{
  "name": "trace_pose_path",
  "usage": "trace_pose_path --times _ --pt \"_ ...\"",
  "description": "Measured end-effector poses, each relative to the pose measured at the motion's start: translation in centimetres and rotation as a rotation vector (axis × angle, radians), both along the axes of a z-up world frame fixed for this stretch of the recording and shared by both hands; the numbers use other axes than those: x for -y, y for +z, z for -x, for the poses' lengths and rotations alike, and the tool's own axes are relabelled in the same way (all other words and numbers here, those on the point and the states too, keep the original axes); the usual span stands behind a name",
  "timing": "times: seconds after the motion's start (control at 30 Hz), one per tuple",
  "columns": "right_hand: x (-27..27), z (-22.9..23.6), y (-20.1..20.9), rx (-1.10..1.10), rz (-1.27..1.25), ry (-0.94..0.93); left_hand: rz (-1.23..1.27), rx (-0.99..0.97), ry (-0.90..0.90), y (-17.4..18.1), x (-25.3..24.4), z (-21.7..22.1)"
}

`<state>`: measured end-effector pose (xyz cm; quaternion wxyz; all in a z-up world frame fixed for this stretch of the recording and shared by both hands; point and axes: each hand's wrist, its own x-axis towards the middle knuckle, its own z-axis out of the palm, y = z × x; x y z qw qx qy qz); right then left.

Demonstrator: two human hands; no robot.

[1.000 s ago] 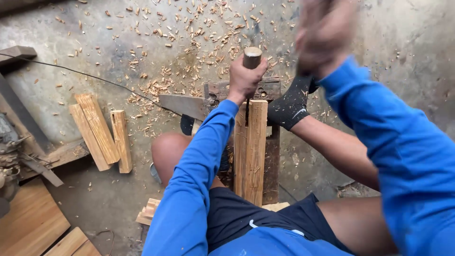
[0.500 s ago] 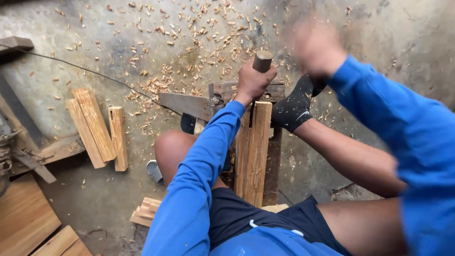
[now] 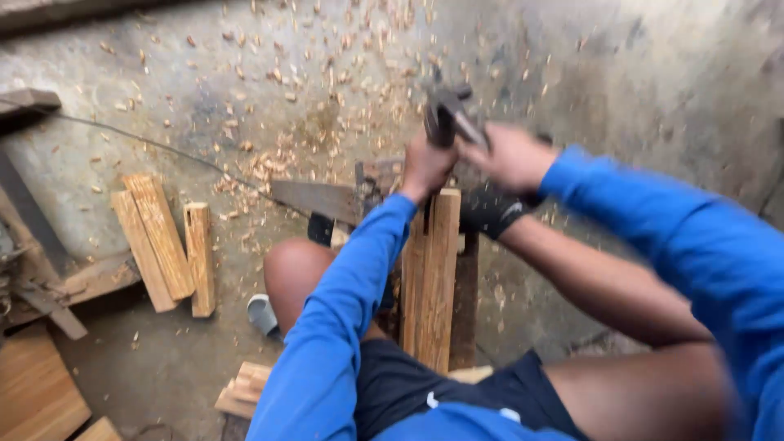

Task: Using a hammer and chisel to carve or shape a wooden beam.

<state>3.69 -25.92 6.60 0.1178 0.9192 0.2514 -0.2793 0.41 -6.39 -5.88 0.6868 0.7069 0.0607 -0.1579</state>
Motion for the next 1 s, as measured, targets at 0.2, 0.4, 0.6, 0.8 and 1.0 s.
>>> trace_pose_path --times 0.2,0.4,0.6,0.8,1.0 --pt "-5.7 13.3 7.7 -0.156 -0.428 -0.941 0.071 0.048 0.045 1.9 -1.5 2.1" --pt "-8.1 28.4 3.9 -0.13 -0.669 -1.289 0.093 0.405 -0.21 6.1 -5.1 7.7" --pt "-10.0 35.3 0.4 -0.172 -0.946 -1.581 0.236 0.853 -0.53 6.4 -8.1 11.5" --pt "-10.7 37.7 -1.5 -0.165 -1.049 -1.575 0.747 0.274 0.238 8.3 -7.4 7.7" --pt "-9.8 36.4 -3.7 -0.126 -1.134 -1.503 0.167 0.665 0.044 5.3 -7.4 7.8"
